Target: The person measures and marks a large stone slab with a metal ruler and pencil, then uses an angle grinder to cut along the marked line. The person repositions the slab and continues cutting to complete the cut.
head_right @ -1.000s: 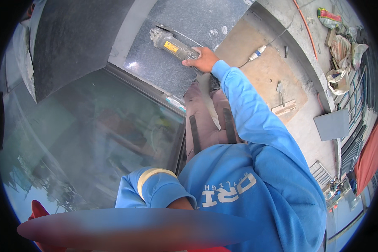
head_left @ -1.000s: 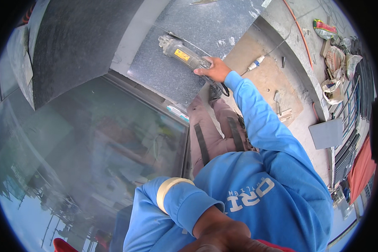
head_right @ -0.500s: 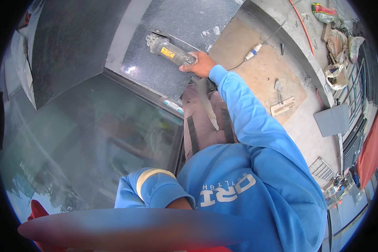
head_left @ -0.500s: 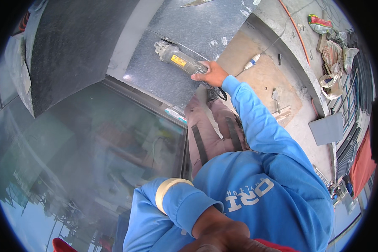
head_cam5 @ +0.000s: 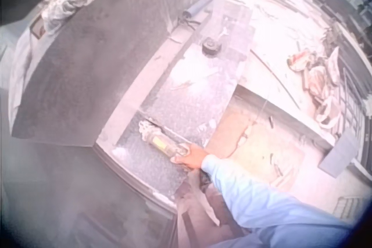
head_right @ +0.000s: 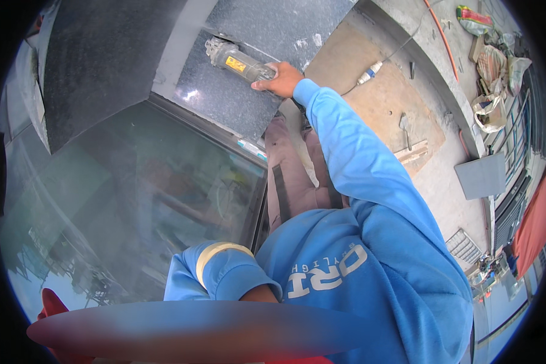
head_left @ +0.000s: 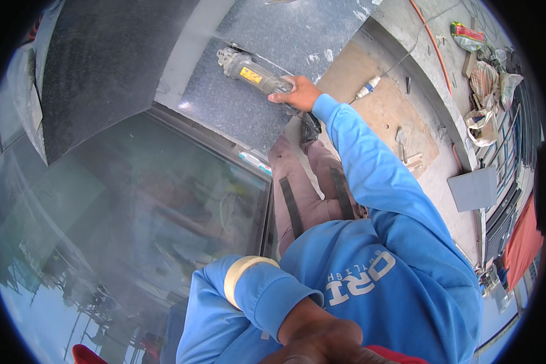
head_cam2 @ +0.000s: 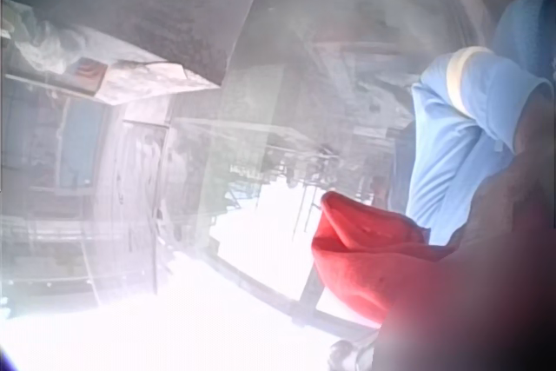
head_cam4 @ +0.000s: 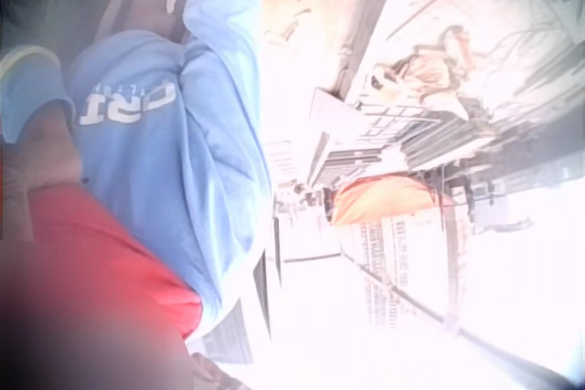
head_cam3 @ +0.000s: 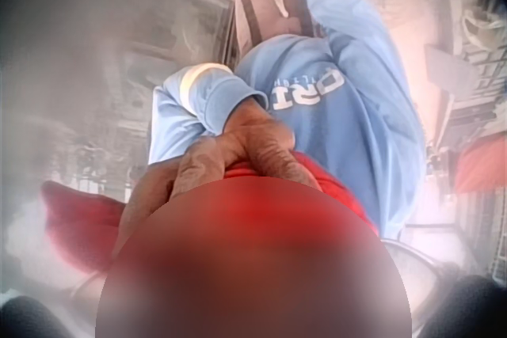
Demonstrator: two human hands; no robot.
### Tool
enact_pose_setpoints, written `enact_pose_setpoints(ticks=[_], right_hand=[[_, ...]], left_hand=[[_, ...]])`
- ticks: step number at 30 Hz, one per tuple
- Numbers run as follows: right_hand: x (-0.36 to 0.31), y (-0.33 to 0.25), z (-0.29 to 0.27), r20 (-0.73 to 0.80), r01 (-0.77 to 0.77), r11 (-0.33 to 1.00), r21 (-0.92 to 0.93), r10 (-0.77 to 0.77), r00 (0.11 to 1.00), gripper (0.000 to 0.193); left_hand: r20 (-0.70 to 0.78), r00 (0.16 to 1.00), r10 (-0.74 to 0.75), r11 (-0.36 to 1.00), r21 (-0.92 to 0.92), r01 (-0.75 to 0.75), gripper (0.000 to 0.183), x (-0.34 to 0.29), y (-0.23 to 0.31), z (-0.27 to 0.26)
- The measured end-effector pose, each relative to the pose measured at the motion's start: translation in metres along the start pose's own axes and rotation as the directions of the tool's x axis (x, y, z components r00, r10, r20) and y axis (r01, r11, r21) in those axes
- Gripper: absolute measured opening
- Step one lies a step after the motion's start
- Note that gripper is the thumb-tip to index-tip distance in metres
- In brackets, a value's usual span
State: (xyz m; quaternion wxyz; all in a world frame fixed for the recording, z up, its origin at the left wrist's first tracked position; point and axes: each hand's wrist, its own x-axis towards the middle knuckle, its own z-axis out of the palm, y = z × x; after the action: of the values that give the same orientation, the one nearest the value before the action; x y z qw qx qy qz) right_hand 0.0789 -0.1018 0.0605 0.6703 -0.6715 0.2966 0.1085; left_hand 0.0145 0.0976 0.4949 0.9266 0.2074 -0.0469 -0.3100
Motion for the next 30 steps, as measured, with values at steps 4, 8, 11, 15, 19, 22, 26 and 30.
enact_pose_setpoints(ticks=[4, 8, 11, 15, 19, 22, 26, 30], right_hand=[[-0.006, -0.008, -0.001, -0.003, -0.037, 0.999, -0.015, 0.037, 0.999, 0.076], [-0.028, -0.010, -0.007, 0.000, -0.029, 1.000, -0.004, 0.029, 1.000, 0.074], [-0.039, -0.007, -0.010, 0.011, -0.051, 0.998, 0.019, 0.051, 0.999, 0.072], [-0.038, -0.004, -0.010, 0.010, -0.007, 0.999, 0.049, 0.007, 1.000, 0.073], [-0.025, -0.008, -0.008, 0.017, -0.021, 1.000, 0.019, 0.021, 1.000, 0.076], [-0.015, -0.013, -0.006, 0.014, -0.095, 0.995, -0.015, 0.095, 0.995, 0.078], [-0.006, -0.014, 0.000, -0.006, -0.118, 0.993, -0.028, 0.118, 0.993, 0.079], [-0.019, -0.008, -0.004, 0.020, -0.037, 0.999, 0.016, 0.037, 0.999, 0.079]], left_hand=[[-0.043, 0.999, 0.014, 1.000, 0.020, -0.013, 0.037, -0.007, 0.003, 0.006], [0.100, 0.995, 0.002, 1.000, 0.001, -0.002, 0.039, 0.006, 0.004, -0.001], [0.139, 0.989, -0.049, 0.999, -0.005, 0.050, 0.037, 0.021, 0.002, -0.002], [0.028, 0.997, -0.066, 0.998, 0.004, 0.066, 0.036, 0.028, -0.003, 0.006], [0.077, 0.991, -0.109, 0.994, 0.027, 0.107, 0.035, 0.021, -0.004, 0.000], [0.185, 0.977, -0.104, 0.994, 0.031, 0.100, 0.035, 0.017, -0.002, -0.012], [0.195, 0.979, -0.061, 0.998, 0.014, 0.060, 0.036, 0.020, -0.012, -0.013], [0.153, 0.987, 0.059, 0.996, -0.070, -0.049, 0.036, 0.029, -0.017, 0.001]])
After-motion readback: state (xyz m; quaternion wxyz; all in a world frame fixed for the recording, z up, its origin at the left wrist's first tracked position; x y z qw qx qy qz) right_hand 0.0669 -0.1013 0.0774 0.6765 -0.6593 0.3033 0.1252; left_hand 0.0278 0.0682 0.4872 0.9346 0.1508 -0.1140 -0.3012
